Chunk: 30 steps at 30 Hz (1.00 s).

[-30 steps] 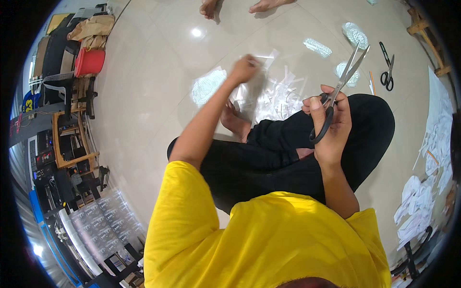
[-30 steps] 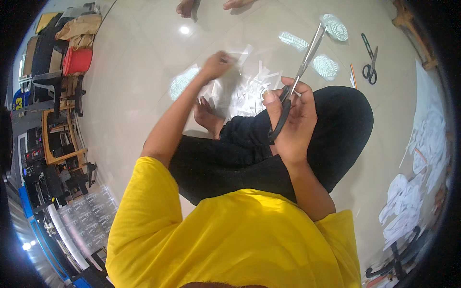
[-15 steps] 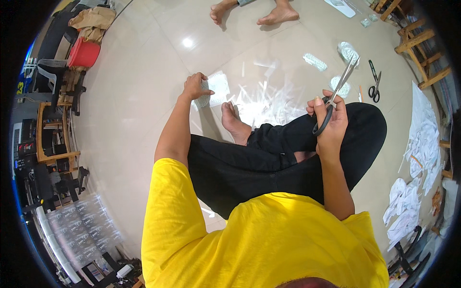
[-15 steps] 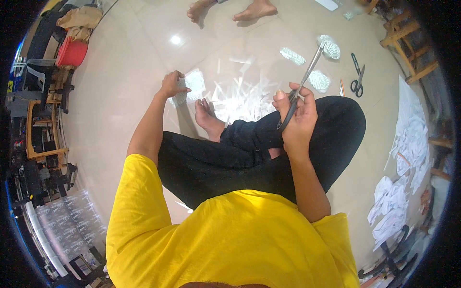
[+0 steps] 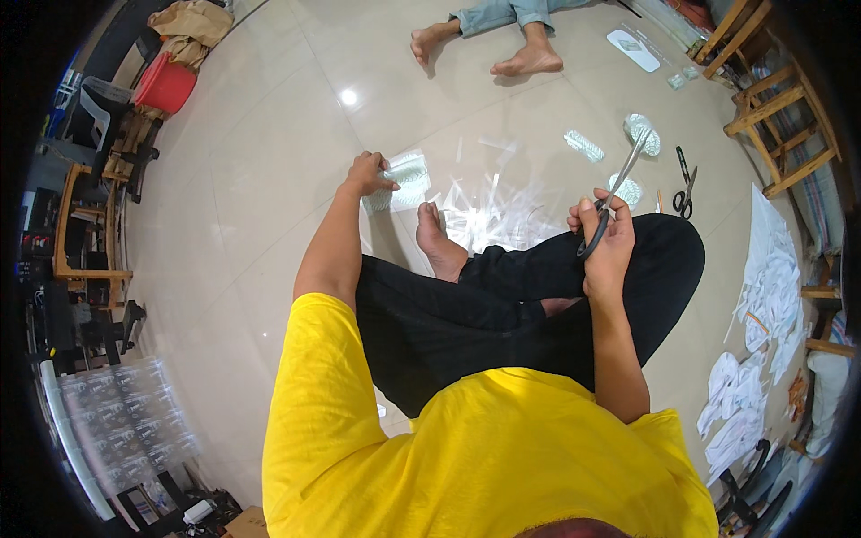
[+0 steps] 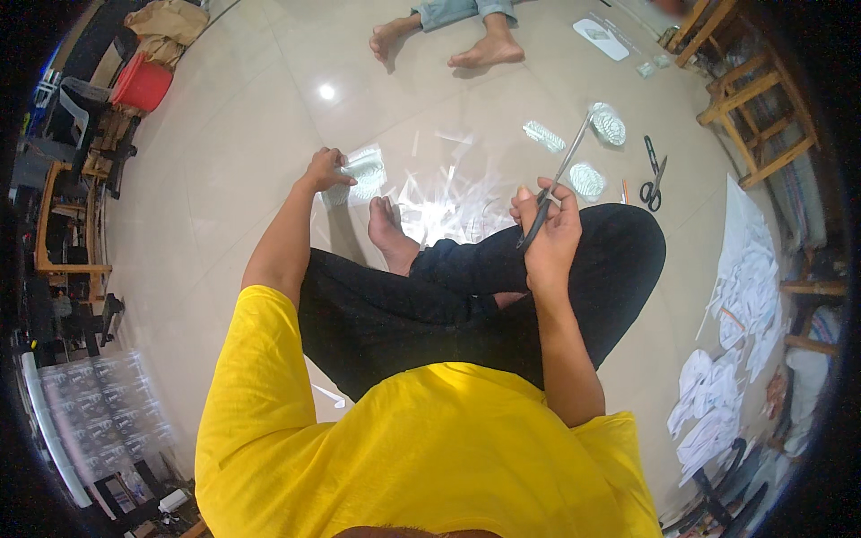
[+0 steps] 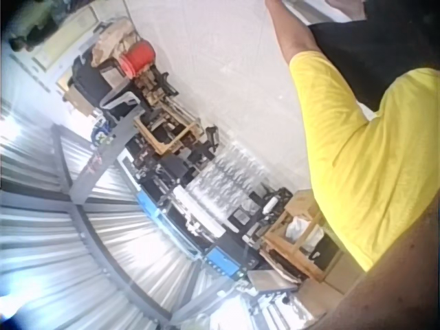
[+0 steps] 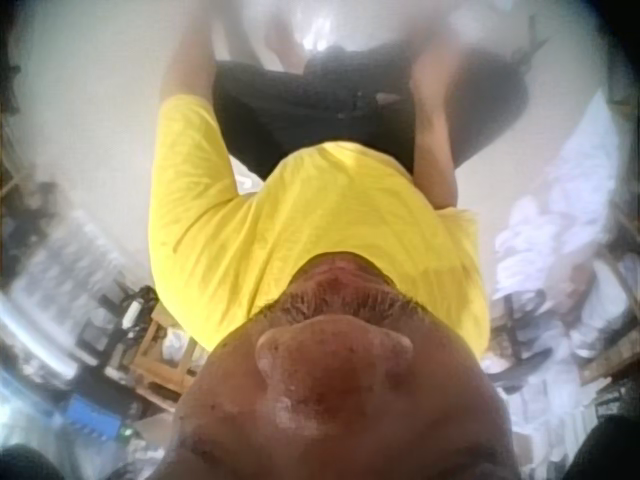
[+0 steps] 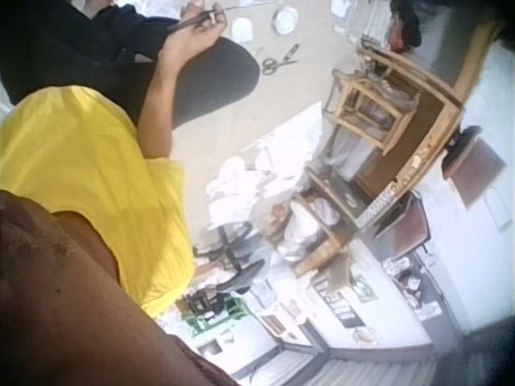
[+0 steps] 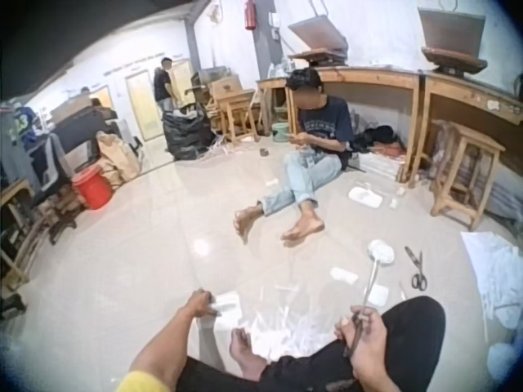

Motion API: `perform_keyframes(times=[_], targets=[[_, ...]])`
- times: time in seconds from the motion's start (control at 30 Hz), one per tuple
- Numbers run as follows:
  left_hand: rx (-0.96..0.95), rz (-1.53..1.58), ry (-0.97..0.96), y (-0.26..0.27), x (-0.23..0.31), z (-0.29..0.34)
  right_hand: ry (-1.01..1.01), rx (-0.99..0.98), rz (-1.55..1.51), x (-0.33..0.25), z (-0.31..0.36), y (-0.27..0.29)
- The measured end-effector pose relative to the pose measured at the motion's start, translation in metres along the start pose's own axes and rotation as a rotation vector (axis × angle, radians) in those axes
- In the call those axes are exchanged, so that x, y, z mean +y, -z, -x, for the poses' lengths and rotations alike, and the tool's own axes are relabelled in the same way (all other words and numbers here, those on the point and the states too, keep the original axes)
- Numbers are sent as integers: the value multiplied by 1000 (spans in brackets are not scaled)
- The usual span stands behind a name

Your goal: The person sits on the floor and uses scissors to cut out circular decorative patterns from a transparent sheet. They carefully follow the printed lines to separate the shapes and place the cut pieces on the floor.

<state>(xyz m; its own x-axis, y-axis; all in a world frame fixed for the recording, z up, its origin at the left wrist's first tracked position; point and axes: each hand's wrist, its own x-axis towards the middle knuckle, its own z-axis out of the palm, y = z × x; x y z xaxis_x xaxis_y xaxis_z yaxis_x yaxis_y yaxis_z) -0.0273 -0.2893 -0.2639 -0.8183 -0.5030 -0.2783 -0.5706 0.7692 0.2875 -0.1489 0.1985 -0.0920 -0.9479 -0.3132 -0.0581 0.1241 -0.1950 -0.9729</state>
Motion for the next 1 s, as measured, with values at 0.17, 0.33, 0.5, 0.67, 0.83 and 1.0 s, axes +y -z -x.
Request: perform_keyframes(times=[0.17, 0.33, 0.5, 0.67, 0.83, 1.0], targets=[[62, -99, 20, 13, 15, 0, 13, 4, 11, 3, -4, 4], [-11, 21, 16, 23, -19, 9, 9, -18, 4, 5, 1, -1], [-25, 487, 38, 55, 22, 15, 22, -1, 29, 5, -1, 3], [147, 1295, -86, 120, 140, 61, 89, -168, 76, 6, 4, -2], [199, 1741, -262, 135, 240, 139, -18, -442, 96, -5, 30, -27], [203, 1946, -245, 114, 275, 185, -70, -622, 89, 6, 41, -30]])
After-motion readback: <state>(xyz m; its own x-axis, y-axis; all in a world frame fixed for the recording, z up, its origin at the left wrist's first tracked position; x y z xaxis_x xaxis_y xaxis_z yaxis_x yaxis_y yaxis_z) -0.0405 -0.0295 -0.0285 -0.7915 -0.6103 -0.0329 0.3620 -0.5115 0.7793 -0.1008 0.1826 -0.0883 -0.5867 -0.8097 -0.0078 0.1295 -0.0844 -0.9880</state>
